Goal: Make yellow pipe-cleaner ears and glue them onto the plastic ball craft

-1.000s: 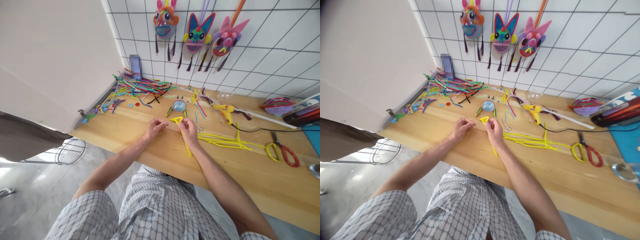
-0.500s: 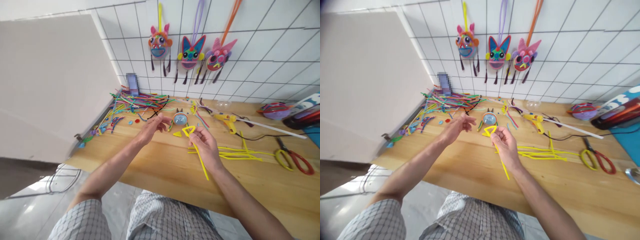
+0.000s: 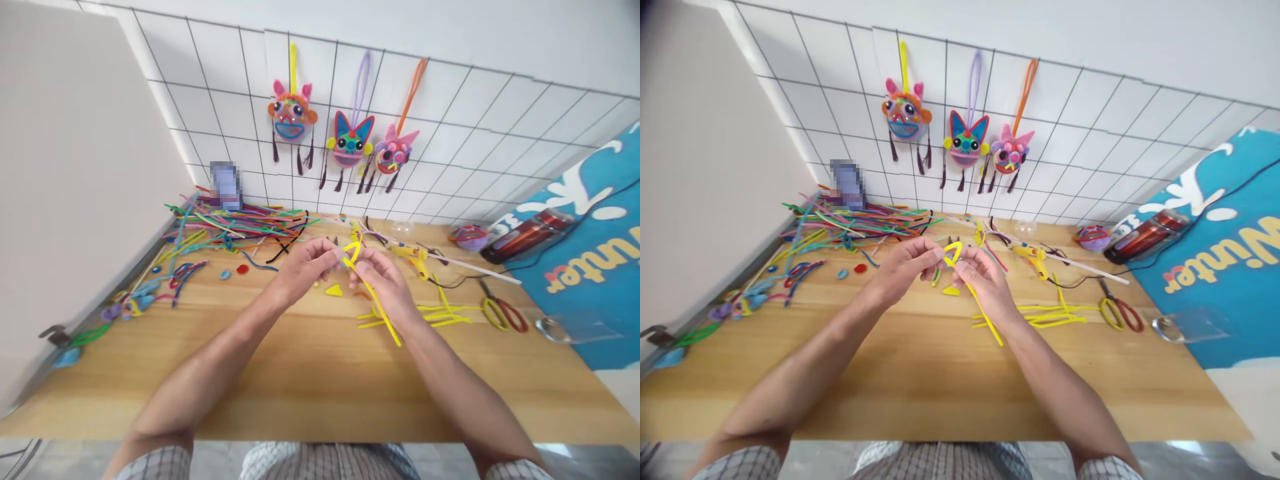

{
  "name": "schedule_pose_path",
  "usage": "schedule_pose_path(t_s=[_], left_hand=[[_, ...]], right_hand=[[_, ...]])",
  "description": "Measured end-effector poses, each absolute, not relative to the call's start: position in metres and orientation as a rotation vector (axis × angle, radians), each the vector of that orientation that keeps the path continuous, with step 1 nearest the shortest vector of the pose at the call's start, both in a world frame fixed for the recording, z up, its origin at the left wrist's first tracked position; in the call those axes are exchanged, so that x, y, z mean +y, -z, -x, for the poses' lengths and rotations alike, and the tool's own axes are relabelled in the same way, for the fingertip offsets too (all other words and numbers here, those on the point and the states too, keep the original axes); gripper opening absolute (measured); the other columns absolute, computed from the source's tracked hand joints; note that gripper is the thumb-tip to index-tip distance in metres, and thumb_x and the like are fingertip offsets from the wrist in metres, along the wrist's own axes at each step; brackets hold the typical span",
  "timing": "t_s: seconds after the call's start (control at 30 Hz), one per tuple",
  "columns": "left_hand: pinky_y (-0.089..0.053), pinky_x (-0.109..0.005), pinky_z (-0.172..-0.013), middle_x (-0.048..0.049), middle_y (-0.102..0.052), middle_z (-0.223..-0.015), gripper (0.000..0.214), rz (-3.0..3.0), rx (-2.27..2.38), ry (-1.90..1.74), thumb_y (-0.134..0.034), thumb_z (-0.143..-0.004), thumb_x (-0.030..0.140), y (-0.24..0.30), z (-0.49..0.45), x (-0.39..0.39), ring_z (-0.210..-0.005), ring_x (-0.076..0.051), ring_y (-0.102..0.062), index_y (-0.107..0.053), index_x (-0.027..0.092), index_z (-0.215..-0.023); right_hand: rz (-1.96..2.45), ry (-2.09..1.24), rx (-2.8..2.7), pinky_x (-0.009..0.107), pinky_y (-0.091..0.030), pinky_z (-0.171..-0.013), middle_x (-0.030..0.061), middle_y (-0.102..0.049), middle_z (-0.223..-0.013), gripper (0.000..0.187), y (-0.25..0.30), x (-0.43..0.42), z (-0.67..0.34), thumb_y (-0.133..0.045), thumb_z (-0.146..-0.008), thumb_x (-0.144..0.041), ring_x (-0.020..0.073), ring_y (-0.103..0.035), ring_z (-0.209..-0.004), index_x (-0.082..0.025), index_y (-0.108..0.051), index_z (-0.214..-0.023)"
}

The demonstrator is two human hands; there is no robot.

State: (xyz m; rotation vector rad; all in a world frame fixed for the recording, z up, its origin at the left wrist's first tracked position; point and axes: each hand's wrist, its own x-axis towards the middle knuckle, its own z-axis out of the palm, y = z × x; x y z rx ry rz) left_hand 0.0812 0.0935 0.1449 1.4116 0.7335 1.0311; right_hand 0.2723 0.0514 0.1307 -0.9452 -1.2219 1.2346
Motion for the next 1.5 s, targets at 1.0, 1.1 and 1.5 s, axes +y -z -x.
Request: schedule_pose_path(t_s=[1.0,1.1,1.5], left_hand=[[-0.043,-0.027,-0.061,-0.0020,-0.065,-0.070,0.062,-1.313,0.799,-1.082,-0.068,-0.091,0.078,-0.116,-0.085,0.100,-0.064,-0.015,-0.056,-0.077,0.017,-0.097],[-0.042,-0.026,-0.061,-0.0003,-0.062,-0.069,0.056,-1.368,0.808,-1.036,-0.073,-0.090,0.073,-0.124,-0.083,0.097,-0.062,-0.013,-0.052,-0.074,0.017,-0.090],[-0.032,-0.022,-0.049,0.0058,-0.055,-0.063,0.043,-1.178,0.829,-1.224,-0.086,-0.081,0.057,-0.124,-0.090,0.097,-0.050,-0.007,-0.042,-0.065,0.019,-0.082]], right_hand=[[1.056,-1.171,-1.374,0.027,-0.031,-0.059,-0.0044,-0.052,-0.067,0.050,-0.138,0.070,-0.279,-0.083,-0.085,-0.066,0.0121,-0.040,-0.062,-0.022,-0.062,-0.075],[1.047,-1.225,-1.425,0.027,-0.029,-0.057,-0.0047,-0.051,-0.066,0.052,-0.142,0.068,-0.281,-0.082,-0.086,-0.068,0.0119,-0.040,-0.061,-0.022,-0.061,-0.075],[0.950,-1.355,-1.324,0.030,-0.050,-0.068,0.0002,-0.069,-0.077,0.040,-0.126,0.078,-0.283,-0.083,-0.087,-0.060,0.0153,-0.062,-0.069,-0.022,-0.071,-0.084]])
